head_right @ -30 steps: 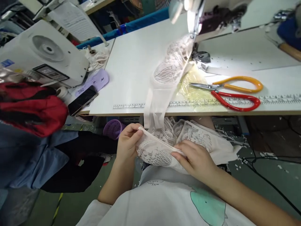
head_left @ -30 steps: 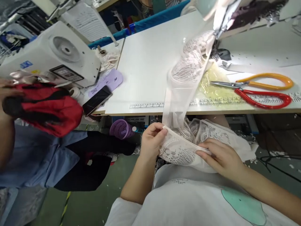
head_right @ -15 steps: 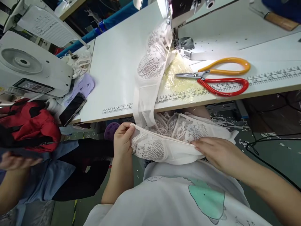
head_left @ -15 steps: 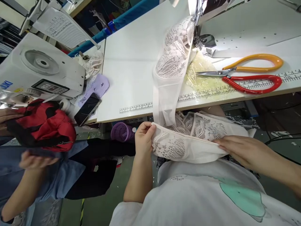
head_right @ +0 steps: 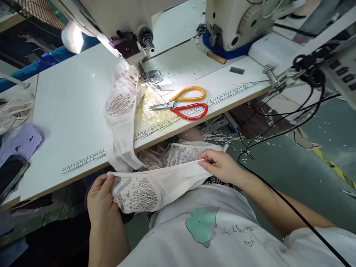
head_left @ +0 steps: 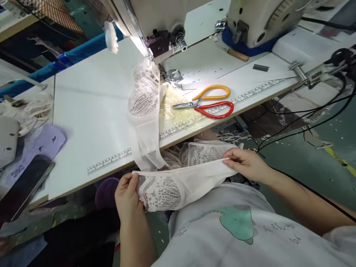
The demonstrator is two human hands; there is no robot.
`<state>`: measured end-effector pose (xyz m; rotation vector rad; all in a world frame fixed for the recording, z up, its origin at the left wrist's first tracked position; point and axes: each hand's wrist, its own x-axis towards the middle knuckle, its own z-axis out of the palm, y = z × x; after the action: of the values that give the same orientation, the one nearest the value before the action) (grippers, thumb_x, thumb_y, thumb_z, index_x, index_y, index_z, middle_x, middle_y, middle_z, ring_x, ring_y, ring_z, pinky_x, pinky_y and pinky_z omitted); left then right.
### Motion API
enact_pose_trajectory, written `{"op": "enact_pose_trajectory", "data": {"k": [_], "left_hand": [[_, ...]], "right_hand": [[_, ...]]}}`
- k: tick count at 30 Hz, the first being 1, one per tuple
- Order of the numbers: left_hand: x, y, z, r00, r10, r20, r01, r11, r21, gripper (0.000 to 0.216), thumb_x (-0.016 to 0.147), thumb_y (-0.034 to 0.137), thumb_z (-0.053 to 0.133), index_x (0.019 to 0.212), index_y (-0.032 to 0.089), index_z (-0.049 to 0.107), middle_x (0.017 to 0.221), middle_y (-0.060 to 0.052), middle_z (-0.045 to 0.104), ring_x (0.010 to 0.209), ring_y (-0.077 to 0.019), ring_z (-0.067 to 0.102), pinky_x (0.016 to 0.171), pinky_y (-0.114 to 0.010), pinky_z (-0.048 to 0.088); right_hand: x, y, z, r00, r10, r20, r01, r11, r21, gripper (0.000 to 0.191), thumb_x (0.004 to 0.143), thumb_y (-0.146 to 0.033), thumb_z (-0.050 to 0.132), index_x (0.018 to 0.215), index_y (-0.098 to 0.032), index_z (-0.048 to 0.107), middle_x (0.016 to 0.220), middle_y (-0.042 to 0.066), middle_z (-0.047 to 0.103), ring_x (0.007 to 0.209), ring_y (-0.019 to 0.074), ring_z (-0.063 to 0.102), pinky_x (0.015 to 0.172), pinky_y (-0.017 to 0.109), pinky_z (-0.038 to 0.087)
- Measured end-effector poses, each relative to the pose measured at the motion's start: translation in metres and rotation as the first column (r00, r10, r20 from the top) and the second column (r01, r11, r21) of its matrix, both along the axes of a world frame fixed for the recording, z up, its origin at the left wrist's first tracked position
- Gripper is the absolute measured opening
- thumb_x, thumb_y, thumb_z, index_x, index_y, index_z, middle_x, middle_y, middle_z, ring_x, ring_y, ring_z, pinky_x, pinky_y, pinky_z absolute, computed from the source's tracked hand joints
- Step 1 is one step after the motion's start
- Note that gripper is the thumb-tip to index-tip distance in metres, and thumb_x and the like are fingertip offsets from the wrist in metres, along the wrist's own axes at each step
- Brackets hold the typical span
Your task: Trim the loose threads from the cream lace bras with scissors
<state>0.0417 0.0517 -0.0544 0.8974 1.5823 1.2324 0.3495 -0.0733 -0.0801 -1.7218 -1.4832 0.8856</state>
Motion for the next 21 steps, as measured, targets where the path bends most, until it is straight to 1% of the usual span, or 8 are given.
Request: {"op": "enact_pose_trajectory", "data": {"k": [2,5,7,11,14,17,19,21], "left_hand": [[0.0,-0.002,0.002,1.0,0.003,-0.006,-0.003,1.0,-0.007,0.03,0.046,0.026,0.08,0.061,0.017,0.056,0.052,0.007,0.058,0.044,-0.0079,0.051,0.045,-0.019,0.041],[0.0,-0.01,0.006,0.999,0.029,-0.016,-0.029,1.0,-0.012,0.03,0.046,0.027,0.08,0.061,0.016,0.057,0.05,0.007,0.057,0.044,-0.0072,0.05,0.044,-0.018,0.039],[-0.003,-0.02,0.011,0.999,0.044,-0.019,-0.044,0.999,-0.001,0.029,0.046,0.027,0.08,0.061,0.016,0.057,0.05,0.007,0.056,0.045,-0.0068,0.05,0.045,-0.017,0.039],[-0.021,-0.047,0.029,0.998,0.015,0.055,-0.013,0.999,-0.048,0.03,0.048,0.027,0.081,0.061,0.015,0.057,0.052,0.005,0.057,0.045,-0.006,0.049,0.045,-0.016,0.039],[-0.036,-0.064,0.037,0.982,-0.022,0.189,0.049,0.989,-0.142,0.028,0.053,0.03,0.081,0.062,0.015,0.059,0.053,0.003,0.058,0.043,-0.0058,0.049,0.044,-0.017,0.039],[-0.04,-0.063,0.022,0.956,0.017,0.292,0.066,0.96,-0.273,0.028,0.052,0.027,0.081,0.061,0.014,0.058,0.052,0.002,0.058,0.044,-0.0078,0.052,0.046,-0.019,0.042],[-0.033,-0.051,-0.002,0.95,0.069,0.306,0.038,0.943,-0.33,0.028,0.048,0.021,0.082,0.055,0.014,0.056,0.048,0.002,0.056,0.044,-0.0092,0.053,0.047,-0.021,0.043],[-0.02,-0.035,-0.029,0.947,0.071,0.313,0.037,0.944,-0.327,0.03,0.046,0.019,0.082,0.049,0.015,0.053,0.044,0.002,0.053,0.042,-0.0102,0.052,0.047,-0.023,0.043]], "right_hand": [[-0.002,-0.001,-0.001,0.999,-0.021,-0.036,0.021,1.0,0.0,0.019,0.085,-0.034,0.049,0.08,-0.02,0.059,0.065,0.0,0.065,0.054,0.0142,0.059,0.049,0.023,0.046],[-0.004,-0.005,-0.001,0.993,-0.01,-0.115,0.011,1.0,0.015,0.023,0.088,-0.039,0.047,0.081,-0.02,0.058,0.087,0.006,0.07,0.078,0.0183,0.064,0.068,0.028,0.052],[-0.007,-0.01,0.002,0.984,-0.02,-0.175,0.019,1.0,-0.006,0.026,0.089,-0.044,0.048,0.084,-0.021,0.058,0.094,0.007,0.07,0.084,0.0192,0.064,0.071,0.029,0.052],[-0.011,-0.027,0.01,0.971,-0.069,-0.227,0.047,0.994,-0.1,0.037,0.082,-0.059,0.054,0.08,-0.022,0.062,0.069,0.004,0.065,0.061,0.0176,0.06,0.052,0.025,0.05],[-0.009,-0.034,0.009,0.972,-0.114,-0.206,0.073,0.978,-0.196,0.041,0.073,-0.066,0.058,0.076,-0.026,0.063,0.067,0.005,0.065,0.056,0.0187,0.059,0.045,0.025,0.049],[-0.009,-0.029,-0.001,0.991,-0.108,-0.08,0.087,0.968,-0.234,0.034,0.074,-0.06,0.056,0.077,-0.027,0.062,0.067,0.005,0.065,0.057,0.0205,0.059,0.044,0.028,0.047],[-0.01,-0.019,-0.009,0.996,-0.075,0.047,0.083,0.975,-0.205,0.03,0.074,-0.055,0.053,0.076,-0.025,0.06,0.067,0.005,0.065,0.059,0.0226,0.059,0.048,0.032,0.046],[-0.011,-0.008,-0.017,0.992,-0.04,0.119,0.06,0.983,-0.171,0.028,0.073,-0.052,0.051,0.074,-0.024,0.058,0.065,0.005,0.065,0.058,0.0231,0.059,0.049,0.033,0.045]]}}
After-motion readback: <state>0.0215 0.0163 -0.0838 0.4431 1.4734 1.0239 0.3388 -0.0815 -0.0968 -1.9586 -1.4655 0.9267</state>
